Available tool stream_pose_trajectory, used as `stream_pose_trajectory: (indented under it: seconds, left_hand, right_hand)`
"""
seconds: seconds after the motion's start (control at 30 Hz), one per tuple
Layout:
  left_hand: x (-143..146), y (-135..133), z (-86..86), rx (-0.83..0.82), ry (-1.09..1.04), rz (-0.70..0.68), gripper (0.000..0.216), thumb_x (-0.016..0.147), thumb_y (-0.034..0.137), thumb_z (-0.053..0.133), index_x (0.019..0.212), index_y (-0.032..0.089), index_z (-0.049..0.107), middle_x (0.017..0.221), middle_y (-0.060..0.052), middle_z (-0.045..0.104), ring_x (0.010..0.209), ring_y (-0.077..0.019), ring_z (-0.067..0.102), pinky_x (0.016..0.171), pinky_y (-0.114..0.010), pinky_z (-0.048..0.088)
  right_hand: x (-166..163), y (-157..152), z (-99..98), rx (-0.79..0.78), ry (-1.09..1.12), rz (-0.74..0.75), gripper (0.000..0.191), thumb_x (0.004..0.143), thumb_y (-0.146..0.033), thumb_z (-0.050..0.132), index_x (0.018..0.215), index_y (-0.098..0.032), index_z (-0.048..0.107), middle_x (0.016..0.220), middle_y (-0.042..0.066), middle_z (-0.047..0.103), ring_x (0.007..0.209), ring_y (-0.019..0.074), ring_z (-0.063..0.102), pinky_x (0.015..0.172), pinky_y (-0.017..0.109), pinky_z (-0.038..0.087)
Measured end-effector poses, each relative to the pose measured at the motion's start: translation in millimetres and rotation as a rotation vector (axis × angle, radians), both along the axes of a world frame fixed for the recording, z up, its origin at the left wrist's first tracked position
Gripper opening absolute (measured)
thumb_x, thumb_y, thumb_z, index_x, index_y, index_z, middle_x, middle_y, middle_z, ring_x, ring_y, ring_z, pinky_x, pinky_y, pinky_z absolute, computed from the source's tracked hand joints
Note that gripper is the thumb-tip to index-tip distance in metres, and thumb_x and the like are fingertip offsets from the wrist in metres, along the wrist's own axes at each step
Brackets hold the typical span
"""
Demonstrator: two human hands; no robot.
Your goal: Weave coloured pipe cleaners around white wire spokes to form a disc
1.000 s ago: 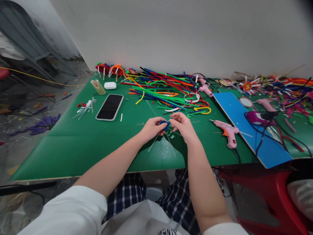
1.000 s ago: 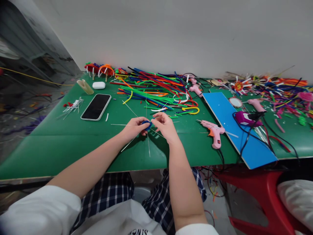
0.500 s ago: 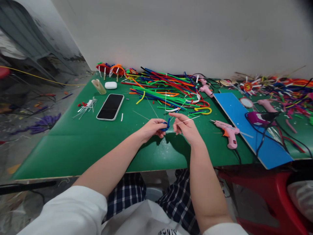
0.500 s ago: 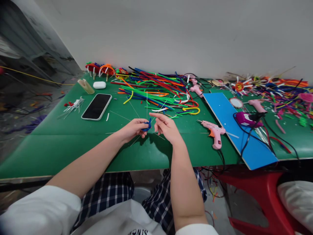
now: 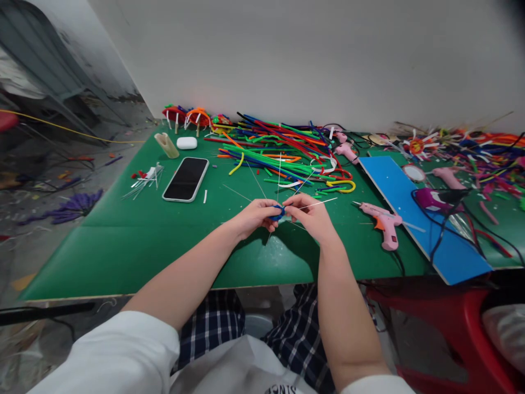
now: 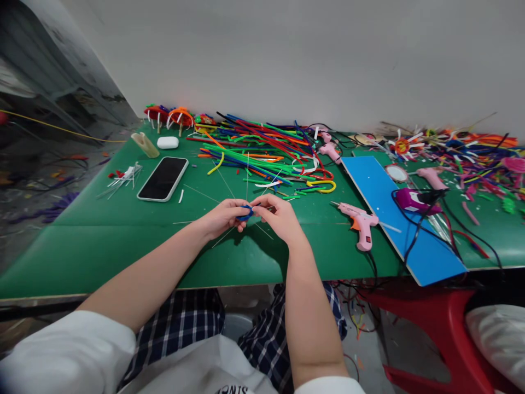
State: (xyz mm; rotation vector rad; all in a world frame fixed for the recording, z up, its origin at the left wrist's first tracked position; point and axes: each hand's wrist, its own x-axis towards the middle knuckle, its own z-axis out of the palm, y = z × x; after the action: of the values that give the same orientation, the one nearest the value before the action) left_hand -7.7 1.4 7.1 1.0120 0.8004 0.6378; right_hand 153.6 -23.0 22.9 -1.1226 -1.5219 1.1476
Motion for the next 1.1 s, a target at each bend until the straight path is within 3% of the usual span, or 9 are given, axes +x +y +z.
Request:
stream_pose_trajectory:
  seconds: [0.47, 0.77, 1.1]
  left_hand:
    - [2.2, -0.8, -0.8, 0.067, -0.056, 0.129, 0.022, 0.065, 0.031, 0.063, 0.076, 0.013, 0.056, 0.055, 0.000, 0.055, 0.048, -0.0078, 0.053, 0.045, -0.019, 0.044]
    - [4.6, -3.3, 1.8, 0.192, -0.022, 0.197, 0.026, 0.066, 0.033, 0.062, 0.078, 0.012, 0.055, 0.057, 0.000, 0.060, 0.048, -0.0093, 0.055, 0.048, -0.022, 0.045]
    - [4.4, -4.1, 2.3, 0.193, -0.056, 0.232, 0.028, 0.063, 0.029, 0.065, 0.083, 0.012, 0.054, 0.060, -0.001, 0.061, 0.053, -0.0104, 0.058, 0.050, -0.022, 0.046]
  right_hand:
    - [-4.8, 3.1, -4.5, -0.003, -0.096, -0.145, 0.020, 0.069, -0.037, 0.055, 0.074, -0.018, 0.057, 0.066, 0.000, 0.055, 0.059, 0.0101, 0.050, 0.053, 0.023, 0.043]
    - [-11.5, 5.9, -9.5, -0.128, 0.087, -0.188, 0.023, 0.065, -0.038, 0.059, 0.070, -0.017, 0.055, 0.057, -0.002, 0.050, 0.053, 0.0089, 0.048, 0.049, 0.022, 0.041]
    - [-14.9, 6.6, -7.8, -0.192, 0.155, -0.217, 0.021, 0.063, -0.036, 0.061, 0.069, -0.016, 0.056, 0.057, -0.002, 0.052, 0.051, 0.0084, 0.048, 0.046, 0.021, 0.040]
